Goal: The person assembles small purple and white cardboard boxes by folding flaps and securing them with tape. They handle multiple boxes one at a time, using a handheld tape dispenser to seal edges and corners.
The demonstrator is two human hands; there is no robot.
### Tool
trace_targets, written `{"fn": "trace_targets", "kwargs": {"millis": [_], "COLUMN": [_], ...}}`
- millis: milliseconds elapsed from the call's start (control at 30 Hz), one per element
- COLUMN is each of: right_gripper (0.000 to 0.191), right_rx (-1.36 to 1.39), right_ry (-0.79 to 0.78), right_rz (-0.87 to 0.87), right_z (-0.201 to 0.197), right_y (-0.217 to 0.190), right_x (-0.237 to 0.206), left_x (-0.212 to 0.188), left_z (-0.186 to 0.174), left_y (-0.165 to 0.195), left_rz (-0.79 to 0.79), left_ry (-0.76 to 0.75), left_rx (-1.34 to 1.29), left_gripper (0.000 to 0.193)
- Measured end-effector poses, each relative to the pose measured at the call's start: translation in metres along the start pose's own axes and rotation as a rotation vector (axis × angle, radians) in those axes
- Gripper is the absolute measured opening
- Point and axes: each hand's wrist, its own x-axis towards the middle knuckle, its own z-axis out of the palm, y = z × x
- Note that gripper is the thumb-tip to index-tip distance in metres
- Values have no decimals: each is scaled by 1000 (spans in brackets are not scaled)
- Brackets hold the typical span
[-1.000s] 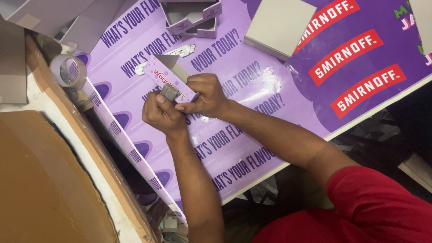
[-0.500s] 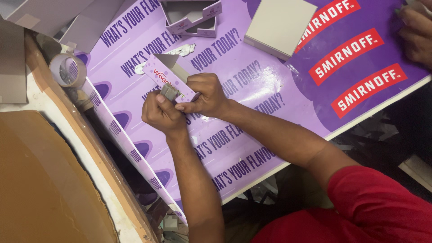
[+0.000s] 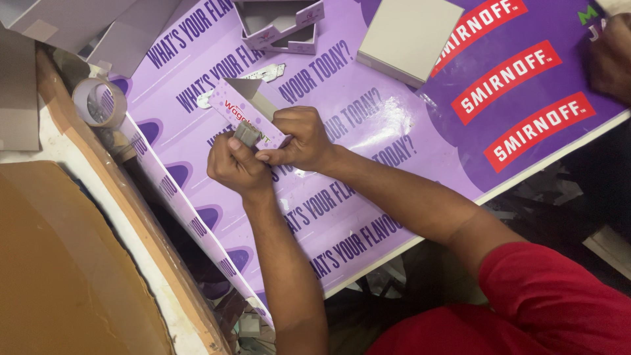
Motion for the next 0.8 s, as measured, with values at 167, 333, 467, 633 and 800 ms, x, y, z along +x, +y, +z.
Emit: {"fn": "trace_targets", "kwargs": {"millis": [167, 333, 467, 633, 800], "right_gripper": [56, 56, 57, 55, 57], "right_rx": [15, -13, -40, -25, -25], "right_ry": [-2, 6, 3, 0, 13], "right_rz": [-1, -7, -5, -14, -7], "right_z": [0, 0, 0, -1, -2], "right_y": [0, 0, -2, -2, -1], "right_x": [-1, -1, 0, 0, 0], "left_x": [0, -1, -1, -1, -1], "left_z": [-1, 1, 1, 0, 1], "left_y": [0, -1, -3, -3, 1], "left_rz": [46, 141, 69, -42, 89], "left_ry": [9, 18, -2, 17, 8], "left_rx": [-11, -19, -23, 8, -4], "left_gripper": [59, 59, 57, 55, 61]}}
